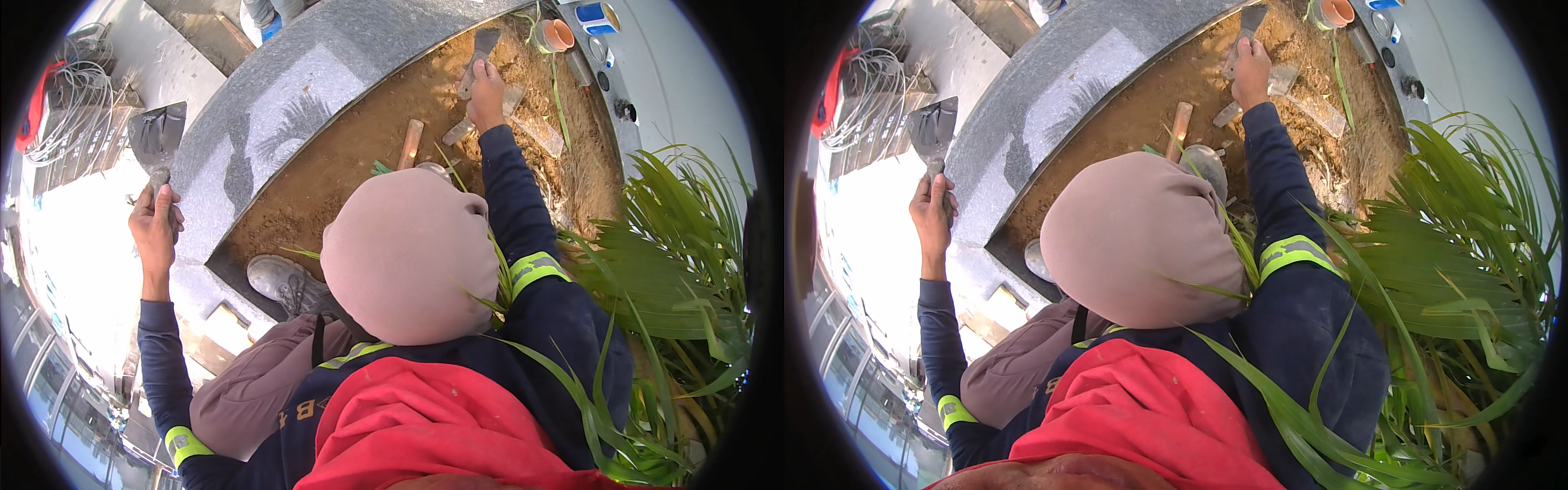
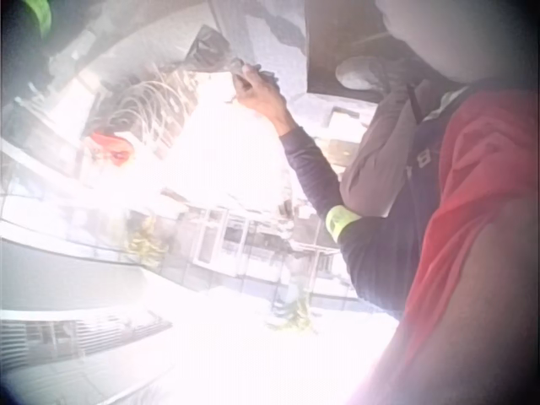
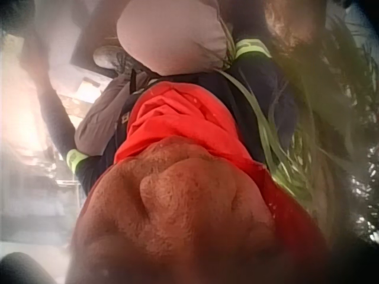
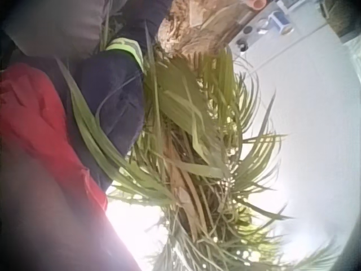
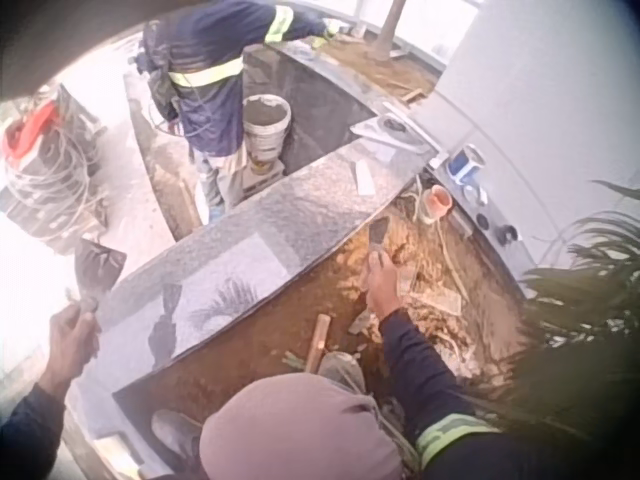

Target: The person scoops mortar from a bucket and spreads it onto a stone slab using a trowel and a smaller hand tool. They smooth the mortar along the edges and surface of the slab while squatting on the ground.

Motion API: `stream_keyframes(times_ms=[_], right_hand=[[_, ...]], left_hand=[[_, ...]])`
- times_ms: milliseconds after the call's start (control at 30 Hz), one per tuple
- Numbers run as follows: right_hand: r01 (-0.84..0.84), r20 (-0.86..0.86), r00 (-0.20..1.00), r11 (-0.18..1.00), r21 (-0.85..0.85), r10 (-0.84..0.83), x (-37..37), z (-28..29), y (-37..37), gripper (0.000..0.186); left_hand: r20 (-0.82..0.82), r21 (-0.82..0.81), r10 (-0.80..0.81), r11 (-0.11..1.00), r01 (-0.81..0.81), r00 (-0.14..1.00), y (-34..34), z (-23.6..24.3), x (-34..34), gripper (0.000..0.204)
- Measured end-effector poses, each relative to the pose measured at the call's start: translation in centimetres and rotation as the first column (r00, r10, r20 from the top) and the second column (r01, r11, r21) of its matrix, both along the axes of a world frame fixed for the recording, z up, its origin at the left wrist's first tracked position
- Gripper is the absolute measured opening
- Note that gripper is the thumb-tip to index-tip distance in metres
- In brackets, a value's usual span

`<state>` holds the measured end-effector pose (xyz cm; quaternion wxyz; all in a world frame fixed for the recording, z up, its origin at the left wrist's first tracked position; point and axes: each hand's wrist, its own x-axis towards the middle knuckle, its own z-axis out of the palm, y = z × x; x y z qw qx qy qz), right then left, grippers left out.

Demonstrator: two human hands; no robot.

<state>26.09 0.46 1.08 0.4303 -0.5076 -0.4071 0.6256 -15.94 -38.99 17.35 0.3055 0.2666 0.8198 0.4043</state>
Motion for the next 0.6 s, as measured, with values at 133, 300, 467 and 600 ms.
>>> stream_keyframes(times_ms=[133,300,467,600], right_hand=[[0.040,-0.004,0.999,0.996,0.076,-0.040,-1.9,-5.0,-3.1,0.016],[0.031,-0.032,0.999,0.998,-0.048,-0.032,-3.5,-6.1,-4.1,0.021],[-0.019,0.141,0.990,0.996,0.089,0.006,-2.5,-5.4,-3.2,0.031],[-0.058,0.191,0.981,0.991,0.116,0.035,-1.1,-6.0,-2.1,0.041]], left_hand=[[-0.017,-0.013,0.001,1.000,-0.001,1.000,0.4,0.2,0.6,0.031],[-0.033,-0.012,-0.008,1.000,0.007,0.999,-0.1,0.4,0.3,0.031],[-0.027,-0.013,-0.007,1.000,0.007,1.000,-0.3,0.6,0.2,0.031],[-0.002,-0.011,0.018,1.000,-0.018,1.000,0.0,0.8,0.5,0.031]])
